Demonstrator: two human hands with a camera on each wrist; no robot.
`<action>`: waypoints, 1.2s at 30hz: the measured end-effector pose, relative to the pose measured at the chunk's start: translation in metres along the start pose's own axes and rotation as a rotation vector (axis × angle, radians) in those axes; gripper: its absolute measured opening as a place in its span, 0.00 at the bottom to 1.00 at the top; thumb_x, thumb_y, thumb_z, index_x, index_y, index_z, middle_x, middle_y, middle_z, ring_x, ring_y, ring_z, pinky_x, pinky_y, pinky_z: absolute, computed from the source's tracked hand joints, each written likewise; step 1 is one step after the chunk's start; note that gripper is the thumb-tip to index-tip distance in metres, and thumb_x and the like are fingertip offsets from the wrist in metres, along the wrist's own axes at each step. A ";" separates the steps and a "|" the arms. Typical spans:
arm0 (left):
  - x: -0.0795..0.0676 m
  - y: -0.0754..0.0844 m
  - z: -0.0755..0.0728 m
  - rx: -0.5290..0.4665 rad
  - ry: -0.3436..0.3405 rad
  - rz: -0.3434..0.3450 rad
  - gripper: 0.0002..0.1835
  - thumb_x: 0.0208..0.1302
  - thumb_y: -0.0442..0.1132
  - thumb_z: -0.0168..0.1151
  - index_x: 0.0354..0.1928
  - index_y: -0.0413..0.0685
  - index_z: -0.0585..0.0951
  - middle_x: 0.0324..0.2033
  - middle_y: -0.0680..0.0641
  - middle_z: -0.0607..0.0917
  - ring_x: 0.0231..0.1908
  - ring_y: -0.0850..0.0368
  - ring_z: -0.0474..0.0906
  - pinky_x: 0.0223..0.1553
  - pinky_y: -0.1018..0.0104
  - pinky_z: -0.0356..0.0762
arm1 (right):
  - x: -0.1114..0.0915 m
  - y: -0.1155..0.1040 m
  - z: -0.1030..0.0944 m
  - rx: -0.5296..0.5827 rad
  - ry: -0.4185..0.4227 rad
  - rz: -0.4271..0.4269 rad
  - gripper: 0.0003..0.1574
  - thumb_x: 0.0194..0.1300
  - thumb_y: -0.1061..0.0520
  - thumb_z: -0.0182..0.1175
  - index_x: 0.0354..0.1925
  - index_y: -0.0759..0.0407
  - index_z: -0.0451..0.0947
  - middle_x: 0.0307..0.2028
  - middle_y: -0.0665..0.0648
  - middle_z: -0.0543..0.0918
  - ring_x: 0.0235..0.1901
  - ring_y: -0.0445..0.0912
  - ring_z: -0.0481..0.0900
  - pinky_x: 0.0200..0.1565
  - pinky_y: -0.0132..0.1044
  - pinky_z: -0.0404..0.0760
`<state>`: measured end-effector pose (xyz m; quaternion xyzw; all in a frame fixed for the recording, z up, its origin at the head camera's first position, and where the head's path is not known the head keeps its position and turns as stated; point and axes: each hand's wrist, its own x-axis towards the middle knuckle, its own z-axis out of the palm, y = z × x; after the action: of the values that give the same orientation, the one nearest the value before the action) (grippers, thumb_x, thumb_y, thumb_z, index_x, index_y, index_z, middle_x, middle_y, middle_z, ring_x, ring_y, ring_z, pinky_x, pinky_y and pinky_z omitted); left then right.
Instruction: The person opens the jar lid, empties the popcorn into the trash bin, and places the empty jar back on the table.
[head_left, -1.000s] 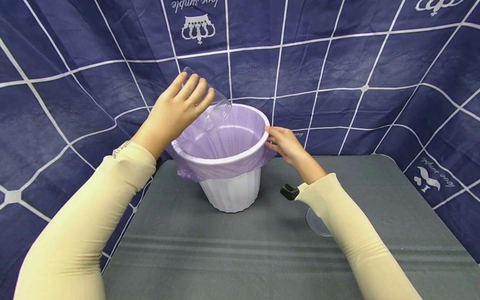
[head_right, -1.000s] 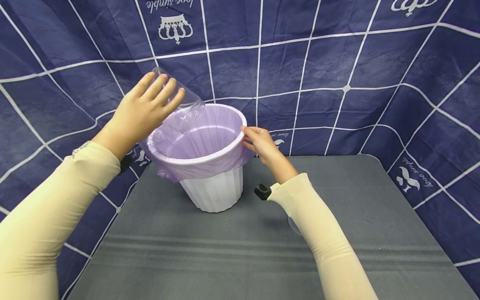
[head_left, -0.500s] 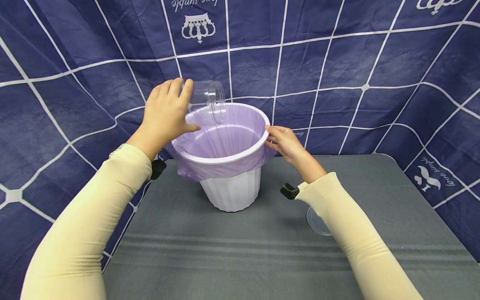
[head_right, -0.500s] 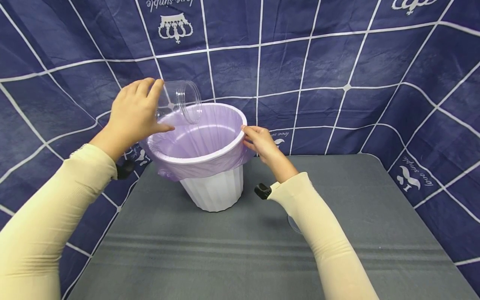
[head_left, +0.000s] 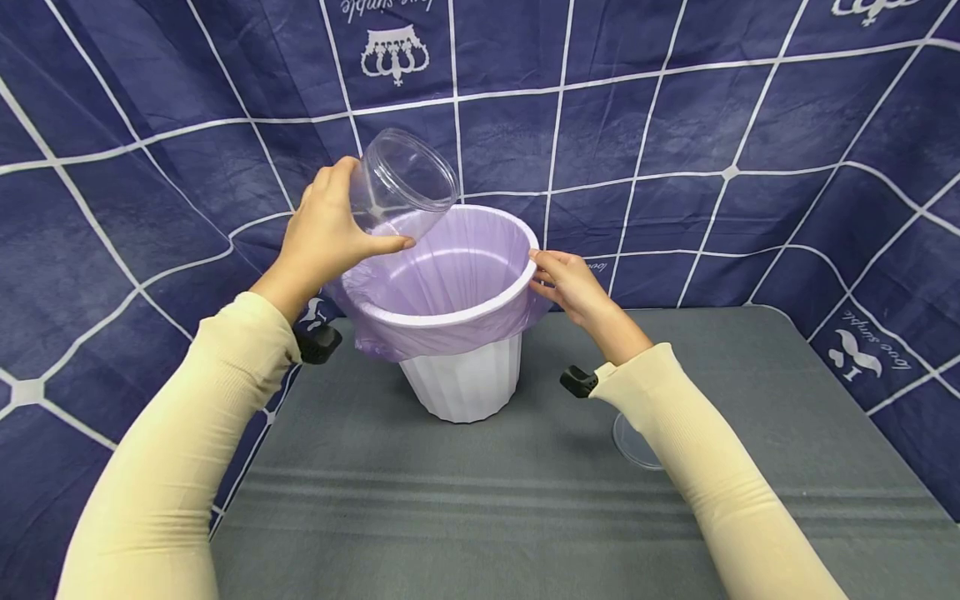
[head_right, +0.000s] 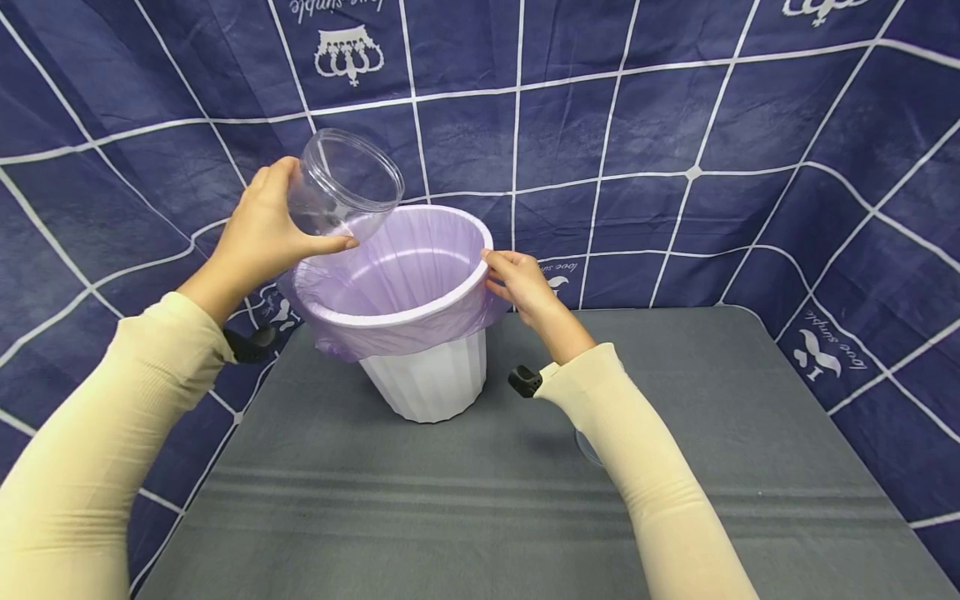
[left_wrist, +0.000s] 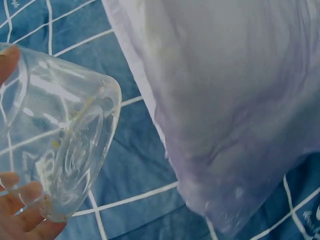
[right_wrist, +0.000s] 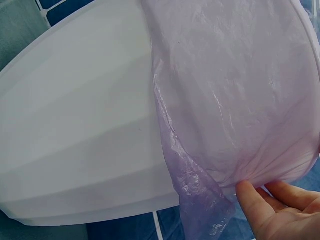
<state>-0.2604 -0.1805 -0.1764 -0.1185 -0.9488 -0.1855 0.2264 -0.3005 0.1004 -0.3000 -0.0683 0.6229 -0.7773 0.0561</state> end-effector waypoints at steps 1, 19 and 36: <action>-0.001 0.000 0.000 -0.034 0.000 -0.013 0.56 0.28 0.65 0.71 0.60 0.45 0.60 0.51 0.40 0.67 0.51 0.44 0.64 0.48 0.46 0.63 | 0.000 0.000 0.000 0.000 0.000 0.000 0.30 0.65 0.55 0.50 0.57 0.76 0.61 0.55 0.70 0.65 0.51 0.53 0.69 0.50 0.37 0.71; -0.017 0.008 0.011 -0.495 -0.058 -0.161 0.48 0.37 0.59 0.71 0.59 0.47 0.60 0.49 0.49 0.70 0.49 0.57 0.67 0.49 0.61 0.64 | 0.000 0.000 0.000 -0.004 0.006 0.002 0.29 0.65 0.56 0.50 0.57 0.75 0.61 0.51 0.65 0.68 0.46 0.47 0.72 0.51 0.38 0.70; -0.057 0.041 0.020 -0.851 -0.150 0.002 0.42 0.42 0.34 0.72 0.60 0.44 0.61 0.52 0.42 0.70 0.52 0.47 0.69 0.52 0.58 0.67 | 0.002 0.001 0.000 0.017 0.008 0.006 0.30 0.65 0.57 0.50 0.58 0.76 0.60 0.49 0.65 0.69 0.46 0.48 0.72 0.51 0.37 0.71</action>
<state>-0.2060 -0.1429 -0.2079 -0.2151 -0.8014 -0.5511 0.0881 -0.3023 0.1004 -0.3009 -0.0628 0.6166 -0.7827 0.0565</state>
